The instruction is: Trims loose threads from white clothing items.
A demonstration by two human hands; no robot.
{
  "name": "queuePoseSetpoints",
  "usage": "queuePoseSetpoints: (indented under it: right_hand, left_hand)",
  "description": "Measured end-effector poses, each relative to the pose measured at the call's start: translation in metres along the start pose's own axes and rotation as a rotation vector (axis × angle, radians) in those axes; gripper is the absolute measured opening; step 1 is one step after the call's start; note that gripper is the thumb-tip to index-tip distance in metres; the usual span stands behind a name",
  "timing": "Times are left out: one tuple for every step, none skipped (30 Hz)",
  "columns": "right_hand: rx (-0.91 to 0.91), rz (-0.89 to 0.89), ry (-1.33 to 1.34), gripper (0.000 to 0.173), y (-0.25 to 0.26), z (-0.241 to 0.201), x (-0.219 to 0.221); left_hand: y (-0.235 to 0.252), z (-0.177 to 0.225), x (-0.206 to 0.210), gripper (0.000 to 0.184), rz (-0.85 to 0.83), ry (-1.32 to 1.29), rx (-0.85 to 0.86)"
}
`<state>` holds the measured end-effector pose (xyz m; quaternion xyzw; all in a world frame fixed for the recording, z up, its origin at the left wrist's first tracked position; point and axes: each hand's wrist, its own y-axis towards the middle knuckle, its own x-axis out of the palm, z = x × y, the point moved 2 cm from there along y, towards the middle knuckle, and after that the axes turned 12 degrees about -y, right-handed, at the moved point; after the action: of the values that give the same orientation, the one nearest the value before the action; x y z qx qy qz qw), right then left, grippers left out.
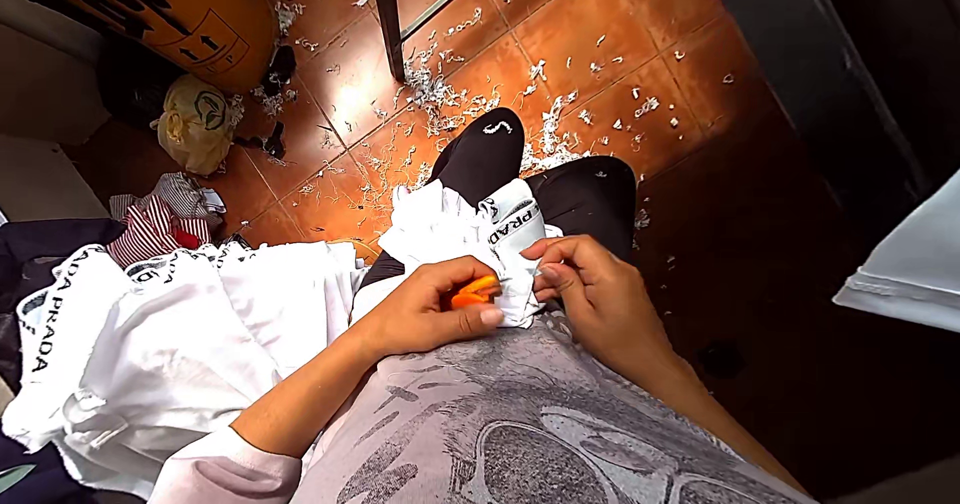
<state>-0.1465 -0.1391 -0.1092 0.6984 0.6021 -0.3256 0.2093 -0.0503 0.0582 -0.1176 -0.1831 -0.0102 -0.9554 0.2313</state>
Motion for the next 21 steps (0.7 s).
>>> queuePoseSetpoints:
  right_hand:
    - [0.04, 0.035, 0.081, 0.017, -0.001, 0.004, -0.003]
    - [0.072, 0.089, 0.127, 0.017, -0.002, 0.01, -0.009]
    - [0.102, 0.158, 0.106, 0.019, -0.001, 0.018, -0.016]
    - [0.131, 0.235, 0.019, 0.024, 0.0, 0.026, -0.025]
    - [0.154, 0.3, -0.115, 0.032, 0.003, 0.033, -0.034]
    - [0.163, 0.33, -0.246, 0.041, 0.007, 0.036, -0.042]
    - [0.144, 0.3, -0.332, 0.047, 0.012, 0.035, -0.048]
    - [0.082, 0.254, -0.36, 0.05, 0.018, 0.031, -0.05]
    - [-0.014, 0.199, -0.347, 0.051, 0.024, 0.023, -0.047]
    - [-0.12, 0.13, -0.311, 0.049, 0.031, 0.014, -0.041]
    - [-0.207, 0.047, -0.278, 0.044, 0.038, 0.005, -0.032]
    - [-0.248, -0.045, -0.276, 0.039, 0.045, -0.001, -0.022]
    - [-0.238, -0.133, -0.3, 0.039, 0.052, -0.004, -0.012]
    - [-0.168, -0.239, -0.326, 0.046, 0.059, -0.003, -0.002]
    - [-0.061, -0.341, -0.351, 0.061, 0.065, 0.002, 0.006]
    - [0.059, -0.413, -0.37, 0.074, 0.069, 0.009, 0.012]
    - [0.158, -0.459, -0.39, 0.083, 0.071, 0.018, 0.017]
    - [0.228, -0.486, -0.399, 0.088, 0.07, 0.027, 0.02]
    - [0.27, -0.494, -0.398, 0.089, 0.066, 0.032, 0.02]
    - [0.289, -0.472, -0.377, 0.087, 0.06, 0.035, 0.02]
    - [0.297, -0.418, -0.341, 0.082, 0.052, 0.037, 0.019]
  left_hand:
    - [0.0, 0.002, 0.002, 0.041, -0.038, 0.104, -0.007]
    - [0.001, 0.002, 0.004, 0.048, -0.082, 0.203, -0.021]
    - [0.002, 0.002, 0.006, 0.054, -0.123, 0.272, -0.029]
    - [0.004, 0.001, 0.007, 0.053, -0.157, 0.311, -0.026]
    - [0.006, 0.0, 0.009, 0.051, -0.191, 0.336, -0.027]
    - [0.009, -0.001, 0.011, 0.047, -0.223, 0.35, -0.03]
    - [0.011, -0.001, 0.013, 0.044, -0.254, 0.36, -0.046]
    - [0.013, 0.0, 0.015, 0.041, -0.282, 0.374, -0.067]
    - [0.015, 0.0, 0.017, 0.038, -0.308, 0.388, -0.089]
    - [0.017, 0.001, 0.019, 0.036, -0.332, 0.398, -0.103]
    - [0.019, 0.001, 0.02, 0.036, -0.355, 0.403, -0.104]
    - [0.02, 0.001, 0.02, 0.037, -0.375, 0.4, -0.094]
    - [0.021, 0.0, 0.019, 0.038, -0.394, 0.391, -0.083]
    - [0.021, 0.0, 0.018, 0.04, -0.405, 0.382, -0.077]
    - [0.02, 0.0, 0.016, 0.041, -0.409, 0.374, -0.08]
    - [0.019, 0.0, 0.014, 0.041, -0.403, 0.369, -0.083]
    - [0.017, 0.0, 0.011, 0.041, -0.389, 0.363, -0.082]
    - [0.016, -0.001, 0.009, 0.039, -0.366, 0.355, -0.081]
    - [0.014, 0.0, 0.006, 0.038, -0.341, 0.349, -0.086]
    - [0.013, 0.0, 0.003, 0.036, -0.313, 0.352, -0.098]
    - [0.013, 0.001, 0.0, 0.033, -0.269, 0.365, -0.103]
